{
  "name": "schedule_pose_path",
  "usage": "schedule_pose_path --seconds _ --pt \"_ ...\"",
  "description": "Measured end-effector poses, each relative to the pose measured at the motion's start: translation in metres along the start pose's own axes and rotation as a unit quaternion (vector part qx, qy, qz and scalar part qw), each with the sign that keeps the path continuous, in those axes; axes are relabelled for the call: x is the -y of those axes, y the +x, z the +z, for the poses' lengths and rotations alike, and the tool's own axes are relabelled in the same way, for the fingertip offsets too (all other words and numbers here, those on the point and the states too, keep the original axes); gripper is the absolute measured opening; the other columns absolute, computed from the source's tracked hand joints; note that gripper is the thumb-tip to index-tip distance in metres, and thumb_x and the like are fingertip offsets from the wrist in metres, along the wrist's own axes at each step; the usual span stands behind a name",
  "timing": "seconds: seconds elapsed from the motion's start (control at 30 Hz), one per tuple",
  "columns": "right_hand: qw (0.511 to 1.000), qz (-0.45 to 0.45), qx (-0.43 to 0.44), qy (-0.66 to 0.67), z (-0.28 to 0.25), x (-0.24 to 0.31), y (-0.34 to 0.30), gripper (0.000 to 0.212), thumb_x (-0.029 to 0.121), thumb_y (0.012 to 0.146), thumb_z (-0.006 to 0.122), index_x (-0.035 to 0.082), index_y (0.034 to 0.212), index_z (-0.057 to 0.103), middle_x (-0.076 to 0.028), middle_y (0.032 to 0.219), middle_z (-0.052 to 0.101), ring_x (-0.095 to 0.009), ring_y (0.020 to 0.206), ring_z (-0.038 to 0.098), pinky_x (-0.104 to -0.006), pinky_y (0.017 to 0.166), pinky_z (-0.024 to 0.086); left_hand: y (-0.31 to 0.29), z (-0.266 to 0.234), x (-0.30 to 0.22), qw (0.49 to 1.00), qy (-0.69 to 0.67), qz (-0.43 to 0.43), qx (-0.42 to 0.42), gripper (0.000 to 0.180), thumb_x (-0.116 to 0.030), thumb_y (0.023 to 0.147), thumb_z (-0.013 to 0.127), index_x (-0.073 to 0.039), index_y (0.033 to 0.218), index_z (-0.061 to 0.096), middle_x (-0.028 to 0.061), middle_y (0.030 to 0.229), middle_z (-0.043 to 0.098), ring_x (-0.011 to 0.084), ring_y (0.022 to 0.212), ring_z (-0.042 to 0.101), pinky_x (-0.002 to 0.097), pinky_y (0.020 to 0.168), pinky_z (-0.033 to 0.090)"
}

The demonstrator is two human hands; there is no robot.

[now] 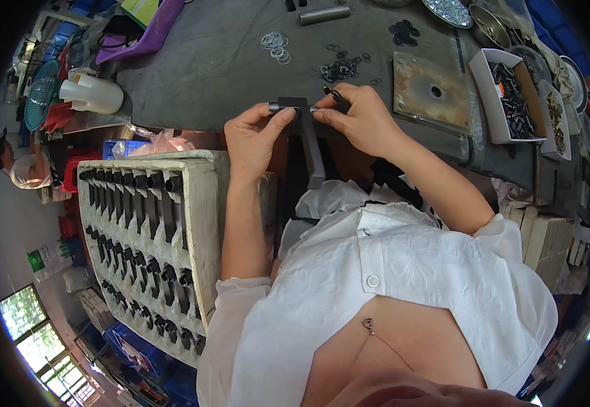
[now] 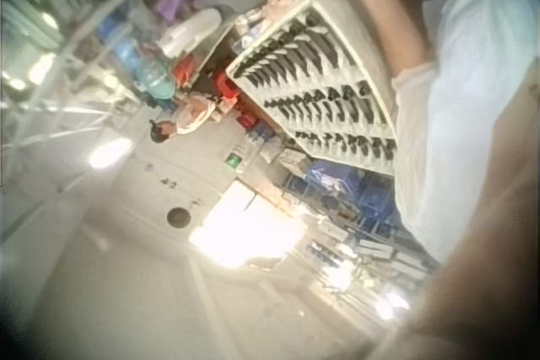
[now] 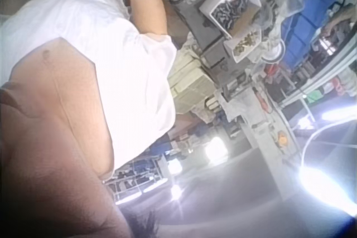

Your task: Assemble small metal components by inserting pins and washers into a housing and securing them with pliers.

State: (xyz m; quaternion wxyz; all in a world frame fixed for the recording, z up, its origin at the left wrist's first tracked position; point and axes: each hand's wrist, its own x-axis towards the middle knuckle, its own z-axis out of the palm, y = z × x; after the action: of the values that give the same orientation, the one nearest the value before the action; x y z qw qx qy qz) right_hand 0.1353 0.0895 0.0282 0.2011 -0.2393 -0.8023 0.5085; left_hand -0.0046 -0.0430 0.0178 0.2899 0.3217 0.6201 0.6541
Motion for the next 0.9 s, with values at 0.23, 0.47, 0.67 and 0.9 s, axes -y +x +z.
schedule_pose_path --seconds 0.23,0.47,0.67,0.9 --pt "0.987 0.069 0.097 -0.108 0.004 -0.012 0.023 0.029 0.024 0.082 0.062 -0.002 0.095 0.066 -0.020 0.090 0.065 -0.031 0.081 0.063 -0.0389 0.070 0.047 0.023 0.003 -0.003 0.942 0.286 0.164 0.058 0.015 -0.011 0.073 0.073 0.001 0.080 0.067 0.0101 0.084 0.066 0.0175 0.074 0.063 0.0273 0.067 0.048" --pt "0.990 0.018 -0.058 0.126 -0.061 0.027 0.023 0.052 0.040 0.093 0.037 0.003 0.128 0.048 -0.010 0.093 0.060 -0.012 0.078 0.054 -0.0239 0.068 0.044 0.024 0.014 -0.012 0.848 0.424 0.309 0.074 0.016 -0.012 0.070 0.072 0.000 0.076 0.063 0.0096 0.086 0.063 0.0270 0.078 0.060 0.0351 0.069 0.048" --pt "0.881 0.066 -0.195 0.426 -0.082 0.023 0.077 0.059 0.053 0.092 0.033 0.001 0.110 0.055 -0.011 0.093 0.065 -0.019 0.079 0.061 -0.0301 0.070 0.048 0.022 0.022 -0.020 0.818 0.485 0.300 0.072 0.017 -0.015 0.070 0.072 -0.002 0.077 0.065 0.0068 0.084 0.063 0.0263 0.077 0.061 0.0354 0.068 0.048" --pt "0.859 -0.063 -0.132 0.491 -0.050 -0.009 0.113 0.067 0.061 0.091 0.027 0.002 0.104 0.057 -0.011 0.088 0.064 -0.021 0.078 0.062 -0.0327 0.070 0.050 0.023 0.023 -0.029 0.807 0.520 0.245 0.134 0.017 -0.017 0.071 0.072 -0.002 0.076 0.065 0.0065 0.087 0.063 0.0261 0.077 0.060 0.0347 0.068 0.047"
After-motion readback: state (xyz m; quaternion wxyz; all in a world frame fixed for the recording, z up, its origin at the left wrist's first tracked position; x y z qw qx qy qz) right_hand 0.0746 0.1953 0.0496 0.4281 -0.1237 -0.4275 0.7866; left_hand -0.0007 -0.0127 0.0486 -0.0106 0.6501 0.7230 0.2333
